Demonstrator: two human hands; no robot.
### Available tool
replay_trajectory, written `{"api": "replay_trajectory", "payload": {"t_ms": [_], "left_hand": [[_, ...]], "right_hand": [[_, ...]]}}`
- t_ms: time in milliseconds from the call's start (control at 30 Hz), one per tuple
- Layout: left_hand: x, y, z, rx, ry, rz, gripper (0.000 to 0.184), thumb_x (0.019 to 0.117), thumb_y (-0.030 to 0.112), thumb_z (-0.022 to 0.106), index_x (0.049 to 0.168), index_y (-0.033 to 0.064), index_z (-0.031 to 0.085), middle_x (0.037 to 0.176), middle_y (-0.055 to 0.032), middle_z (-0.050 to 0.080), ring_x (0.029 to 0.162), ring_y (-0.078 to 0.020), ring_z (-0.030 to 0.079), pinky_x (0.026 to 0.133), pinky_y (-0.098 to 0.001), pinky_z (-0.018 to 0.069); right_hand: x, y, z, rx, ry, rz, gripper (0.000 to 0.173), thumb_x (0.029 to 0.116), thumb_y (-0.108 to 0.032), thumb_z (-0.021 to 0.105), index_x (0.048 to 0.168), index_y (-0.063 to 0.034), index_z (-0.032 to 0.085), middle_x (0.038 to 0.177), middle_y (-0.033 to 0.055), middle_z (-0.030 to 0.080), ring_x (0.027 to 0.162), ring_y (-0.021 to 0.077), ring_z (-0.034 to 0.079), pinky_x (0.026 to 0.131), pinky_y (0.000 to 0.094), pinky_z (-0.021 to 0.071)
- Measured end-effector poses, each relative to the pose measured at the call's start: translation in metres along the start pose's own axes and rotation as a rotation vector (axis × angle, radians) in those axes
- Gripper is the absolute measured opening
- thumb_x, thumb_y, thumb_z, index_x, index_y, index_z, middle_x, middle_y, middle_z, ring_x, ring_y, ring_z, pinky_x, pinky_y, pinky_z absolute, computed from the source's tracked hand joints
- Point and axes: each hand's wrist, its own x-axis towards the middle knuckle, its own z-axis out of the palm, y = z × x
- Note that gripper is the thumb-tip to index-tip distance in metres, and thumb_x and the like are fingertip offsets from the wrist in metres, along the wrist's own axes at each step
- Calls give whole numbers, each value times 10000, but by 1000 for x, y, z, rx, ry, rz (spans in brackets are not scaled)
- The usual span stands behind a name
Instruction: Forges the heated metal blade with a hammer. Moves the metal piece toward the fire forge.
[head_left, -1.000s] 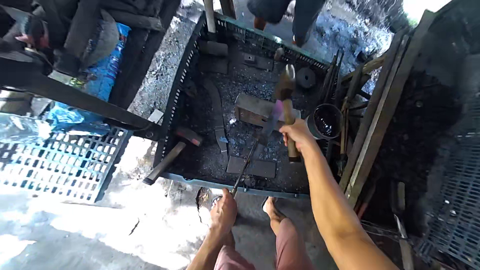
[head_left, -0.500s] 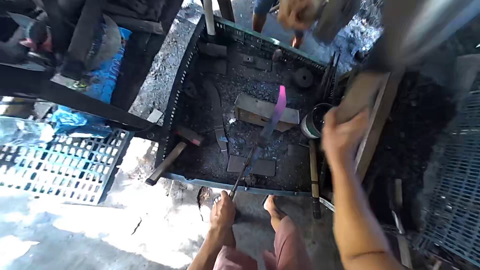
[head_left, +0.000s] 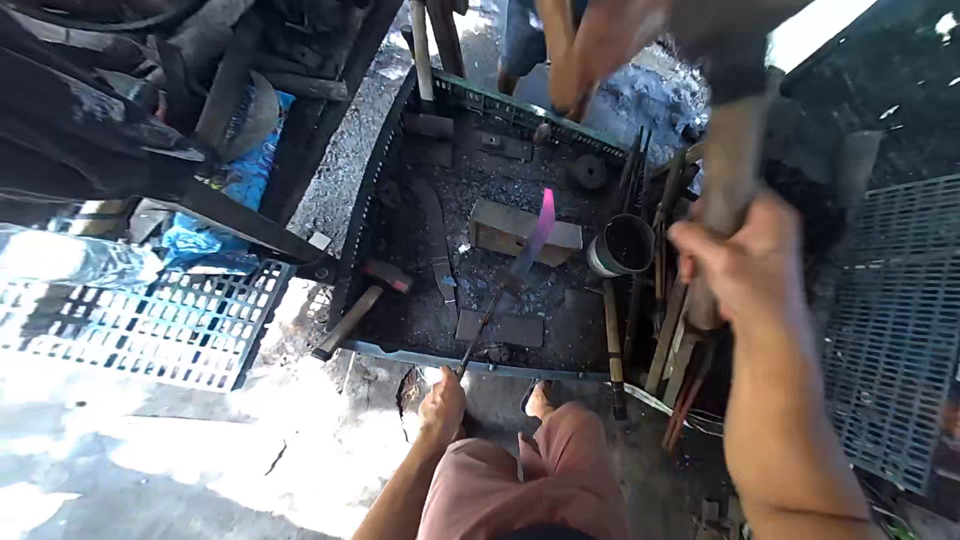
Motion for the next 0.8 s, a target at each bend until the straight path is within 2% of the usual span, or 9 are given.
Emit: {"api": "replay_trajectory", "payload": {"t_ms": [100,200,300,333,400,467,567,667,800], "left_hand": [[-6,2,-6,26,-12,-23,457,1029,213,495,1462,86,421,1120,-205,720,1017,-398,732,815,-579,599],[-13,8,-7,27,-2,-52,428,1057,245,475,1455,91,449,1090,-216,725,990,-414,733,809,-590,594],[-8,10,0,31,4,-75,429,1068,278,463,1458,100,452,1044,-206,733,946,-404,743,783,-588,599],[-7,9,2,35,4,-78,425,1069,287,465,1451,102,459,1035,-199,736,941,-401,744,782,-584,598],[-15,8,-2,42,-16,-72,412,1069,289,471,1434,100,462,1039,-198,734,951,-402,743,790,-585,597],[-22,6,-7,28,-7,-58,410,1066,272,473,1435,93,454,1054,-207,730,961,-408,740,792,-594,596],[-24,-3,-2,-4,21,-27,431,1045,253,495,1441,89,450,1091,-221,722,980,-416,734,801,-598,595],[-17,-20,16,-1,9,-17,470,1037,237,506,1469,70,427,1146,-220,714,1027,-413,727,829,-594,595],[-15,-18,13,11,8,-31,446,1036,233,492,1452,81,435,1134,-209,721,1023,-402,732,824,-590,595]], "right_hand": [[37,-4,-8,-147,308,-252,464,856,-207,719,1231,-2,538,896,32,652,598,104,658,533,318,614],[57,49,54,-201,478,-250,543,903,-175,703,1324,88,485,992,136,664,720,177,693,638,374,633],[34,156,172,-289,161,246,512,974,-272,656,1384,-30,466,944,172,673,752,296,682,646,515,584],[38,195,210,-224,27,411,473,947,-259,664,1341,-51,504,886,164,673,690,292,674,587,519,571],[60,225,238,44,-212,662,377,893,-128,677,1223,-14,534,753,114,609,551,219,617,486,406,553],[72,194,209,264,-262,710,292,890,-51,667,1142,-2,529,675,74,569,490,171,580,441,333,534],[18,132,122,280,-225,567,315,875,-83,679,1164,-46,557,681,62,573,488,162,561,450,327,522],[-34,75,39,151,-193,354,347,905,-138,696,1221,-75,567,729,68,613,513,170,584,474,341,543],[-24,19,-24,-136,100,-19,415,876,-222,720,1230,-64,571,792,48,656,539,158,637,491,364,590]]}}
